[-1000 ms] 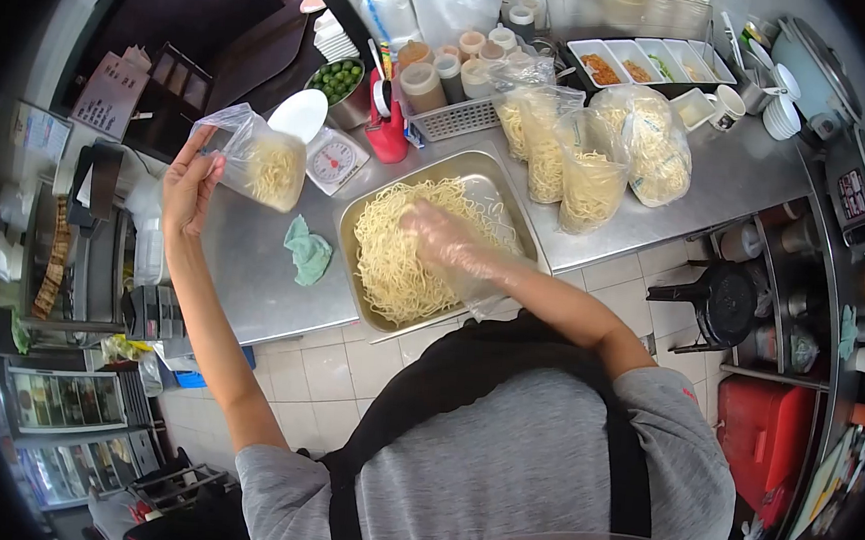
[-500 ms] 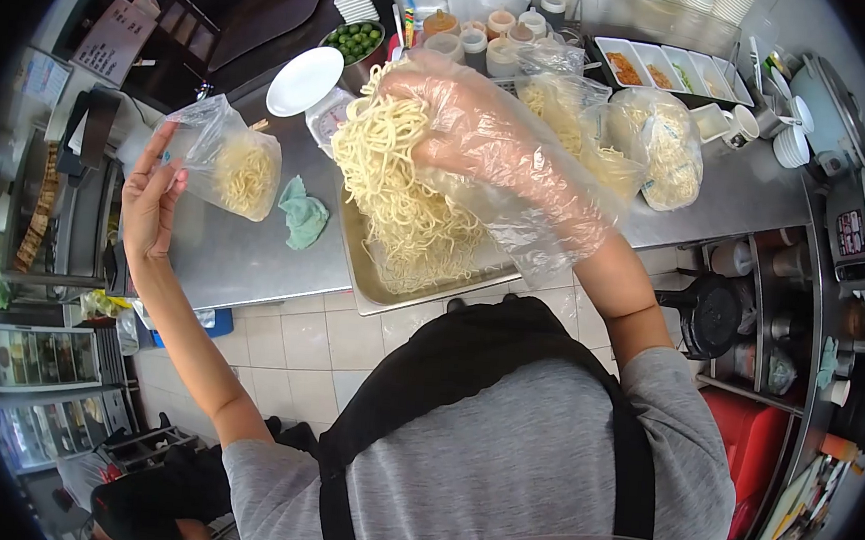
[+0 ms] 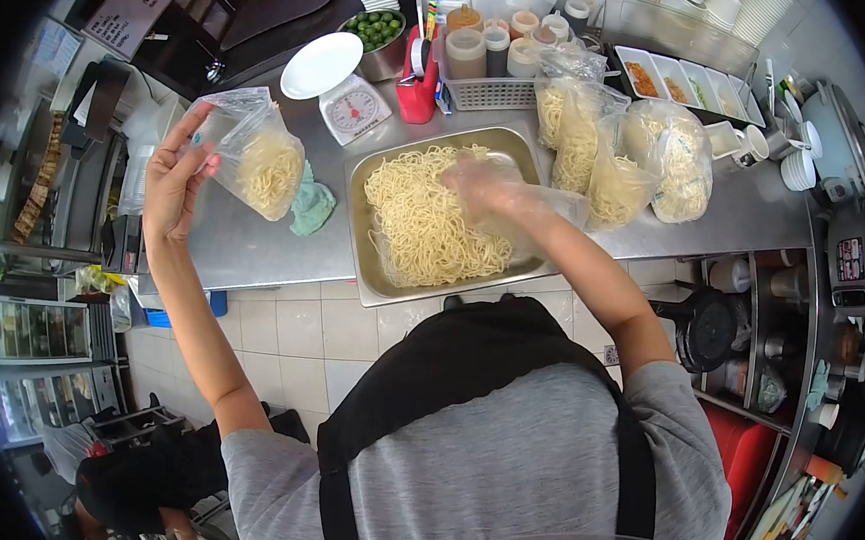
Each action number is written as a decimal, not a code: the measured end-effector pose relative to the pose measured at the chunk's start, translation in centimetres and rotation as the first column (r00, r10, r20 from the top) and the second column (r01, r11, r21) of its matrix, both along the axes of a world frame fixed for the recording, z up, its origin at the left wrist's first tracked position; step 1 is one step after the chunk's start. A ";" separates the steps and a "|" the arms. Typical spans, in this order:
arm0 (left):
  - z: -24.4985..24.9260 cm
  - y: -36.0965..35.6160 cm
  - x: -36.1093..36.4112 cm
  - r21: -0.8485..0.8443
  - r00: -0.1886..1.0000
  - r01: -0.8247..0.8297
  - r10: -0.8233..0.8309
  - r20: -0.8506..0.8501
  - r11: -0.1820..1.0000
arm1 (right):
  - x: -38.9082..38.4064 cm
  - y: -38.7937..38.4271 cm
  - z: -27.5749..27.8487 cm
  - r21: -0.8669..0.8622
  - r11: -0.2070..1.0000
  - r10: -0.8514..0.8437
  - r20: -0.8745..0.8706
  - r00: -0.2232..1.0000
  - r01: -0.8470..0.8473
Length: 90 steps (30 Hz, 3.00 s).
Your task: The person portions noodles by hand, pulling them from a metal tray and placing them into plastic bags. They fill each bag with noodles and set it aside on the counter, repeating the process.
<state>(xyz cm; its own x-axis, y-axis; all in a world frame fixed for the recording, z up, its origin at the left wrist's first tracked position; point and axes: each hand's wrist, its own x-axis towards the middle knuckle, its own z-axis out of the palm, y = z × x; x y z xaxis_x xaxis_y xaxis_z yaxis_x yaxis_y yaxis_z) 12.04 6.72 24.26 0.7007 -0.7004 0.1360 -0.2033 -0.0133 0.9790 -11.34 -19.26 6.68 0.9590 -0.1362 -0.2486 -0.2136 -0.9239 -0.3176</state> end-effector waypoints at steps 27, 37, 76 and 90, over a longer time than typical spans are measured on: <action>-0.8 1.1 -1.3 0.019 1.000 -0.005 0.005 -0.024 1.000 | 2.7 2.4 -6.4 -0.246 0.940 0.310 0.342 0.887 -0.234; -1.2 0.0 -1.7 0.011 0.998 0.045 -0.044 -0.046 0.999 | 5.0 11.1 -3.2 0.047 0.966 0.257 -0.156 0.954 -0.253; -4.1 -5.0 -4.3 0.076 0.916 0.326 -0.295 -0.272 0.942 | 9.3 1.3 22.2 0.557 0.535 -0.199 0.814 0.546 -0.635; -4.5 -7.6 -4.7 0.059 0.906 0.320 -0.287 -0.312 0.945 | 8.9 0.3 15.6 0.359 0.836 -0.050 0.804 0.592 -0.416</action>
